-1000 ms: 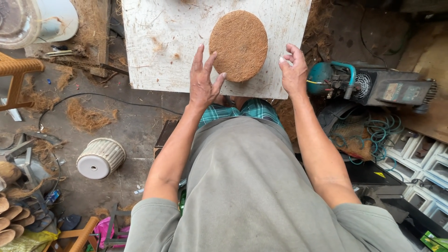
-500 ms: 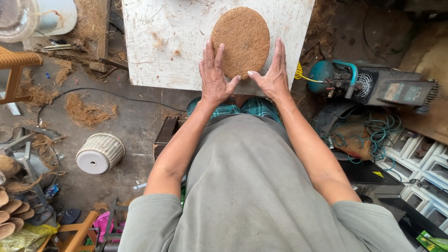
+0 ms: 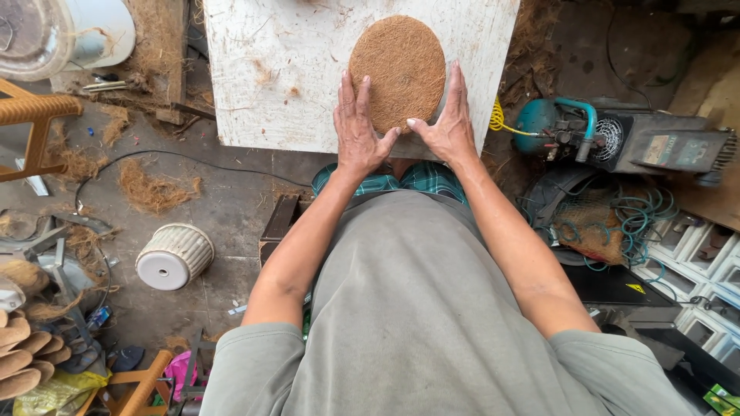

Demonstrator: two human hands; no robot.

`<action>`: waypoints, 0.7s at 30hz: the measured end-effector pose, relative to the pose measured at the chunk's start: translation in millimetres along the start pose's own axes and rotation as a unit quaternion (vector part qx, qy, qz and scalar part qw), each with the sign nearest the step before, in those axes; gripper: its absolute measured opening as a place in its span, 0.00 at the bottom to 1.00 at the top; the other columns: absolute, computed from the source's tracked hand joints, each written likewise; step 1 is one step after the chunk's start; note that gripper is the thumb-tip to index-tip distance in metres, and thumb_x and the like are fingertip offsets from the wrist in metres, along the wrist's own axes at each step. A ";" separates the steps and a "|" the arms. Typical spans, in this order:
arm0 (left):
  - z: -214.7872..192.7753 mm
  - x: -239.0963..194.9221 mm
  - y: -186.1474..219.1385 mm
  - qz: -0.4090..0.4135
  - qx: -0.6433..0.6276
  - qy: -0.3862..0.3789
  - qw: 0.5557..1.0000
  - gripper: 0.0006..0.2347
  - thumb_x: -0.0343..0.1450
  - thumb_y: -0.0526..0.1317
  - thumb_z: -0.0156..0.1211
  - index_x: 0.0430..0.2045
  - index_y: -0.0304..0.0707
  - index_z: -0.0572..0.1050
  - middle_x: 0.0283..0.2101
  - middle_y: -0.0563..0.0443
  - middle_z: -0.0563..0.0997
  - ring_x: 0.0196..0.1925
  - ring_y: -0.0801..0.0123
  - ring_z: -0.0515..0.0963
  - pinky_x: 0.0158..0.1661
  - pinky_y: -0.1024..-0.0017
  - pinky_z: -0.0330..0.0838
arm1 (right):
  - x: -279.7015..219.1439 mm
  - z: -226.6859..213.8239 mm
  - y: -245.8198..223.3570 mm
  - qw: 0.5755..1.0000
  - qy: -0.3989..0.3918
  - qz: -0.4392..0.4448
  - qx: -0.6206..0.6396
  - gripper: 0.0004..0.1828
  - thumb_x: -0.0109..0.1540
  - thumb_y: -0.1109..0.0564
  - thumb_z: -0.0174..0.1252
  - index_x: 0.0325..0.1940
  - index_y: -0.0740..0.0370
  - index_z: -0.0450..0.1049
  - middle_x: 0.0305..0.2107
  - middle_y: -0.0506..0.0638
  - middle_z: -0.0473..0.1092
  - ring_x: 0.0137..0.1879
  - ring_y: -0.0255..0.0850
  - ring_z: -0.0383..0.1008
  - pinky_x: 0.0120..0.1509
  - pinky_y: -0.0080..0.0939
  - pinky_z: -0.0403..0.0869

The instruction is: The person uses a green glass bottle to press and smooth the surface of a cylindrical coconut fiber piece. They then apply glue inside the piece with a caulking gun, trim loose fibers with scissors, and use an air blower to clean the surface.

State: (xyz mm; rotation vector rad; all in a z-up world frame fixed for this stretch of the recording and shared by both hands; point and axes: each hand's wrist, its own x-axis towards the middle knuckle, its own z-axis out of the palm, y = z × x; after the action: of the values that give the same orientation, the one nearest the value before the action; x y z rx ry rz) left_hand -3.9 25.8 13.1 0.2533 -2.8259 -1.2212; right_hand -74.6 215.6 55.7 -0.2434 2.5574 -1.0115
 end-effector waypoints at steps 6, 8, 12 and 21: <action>-6.9 4.1 3.3 0.012 -0.020 0.027 0.999 0.43 0.69 0.67 0.55 0.75 0.55 0.41 0.79 0.46 0.36 0.81 0.46 0.47 0.63 0.33 0.57 | 7.0 -22.0 -1.5 0.998 0.021 0.046 0.047 0.57 0.61 0.47 0.66 0.77 0.54 0.30 0.76 0.61 0.37 0.77 0.56 0.48 0.75 0.59 0.58; -8.9 3.7 4.2 0.008 -0.023 0.032 0.999 0.42 0.70 0.67 0.54 0.75 0.55 0.41 0.79 0.46 0.36 0.80 0.47 0.47 0.63 0.32 0.57 | 7.4 -35.9 5.8 0.993 0.024 0.116 0.025 0.56 0.62 0.45 0.64 0.77 0.49 0.29 0.76 0.61 0.38 0.73 0.58 0.58 0.67 0.65 0.66; -15.1 10.2 1.7 0.026 0.026 0.020 0.999 0.40 0.72 0.65 0.53 0.75 0.57 0.40 0.78 0.48 0.34 0.81 0.48 0.41 0.67 0.29 0.46 | 14.2 -59.3 34.1 0.990 0.093 0.085 0.064 0.47 0.61 0.51 0.63 0.76 0.53 0.42 0.72 0.59 0.50 0.67 0.55 0.63 0.63 0.55 0.69; 4.5 17.5 12.8 0.054 0.163 -0.061 0.983 0.33 0.71 0.62 0.57 0.71 0.58 0.56 0.77 0.49 0.43 0.77 0.50 0.33 0.66 0.35 0.27 | 33.1 -52.2 57.4 0.998 -0.005 -0.055 0.041 0.38 0.62 0.53 0.66 0.71 0.67 0.58 0.61 0.70 0.59 0.69 0.66 0.58 0.72 0.61 0.63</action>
State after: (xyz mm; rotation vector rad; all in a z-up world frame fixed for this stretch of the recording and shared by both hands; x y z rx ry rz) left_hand -23.3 34.6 19.0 0.0372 -3.0890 -0.7745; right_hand -127.3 280.0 41.9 -0.3698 2.5106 -1.1503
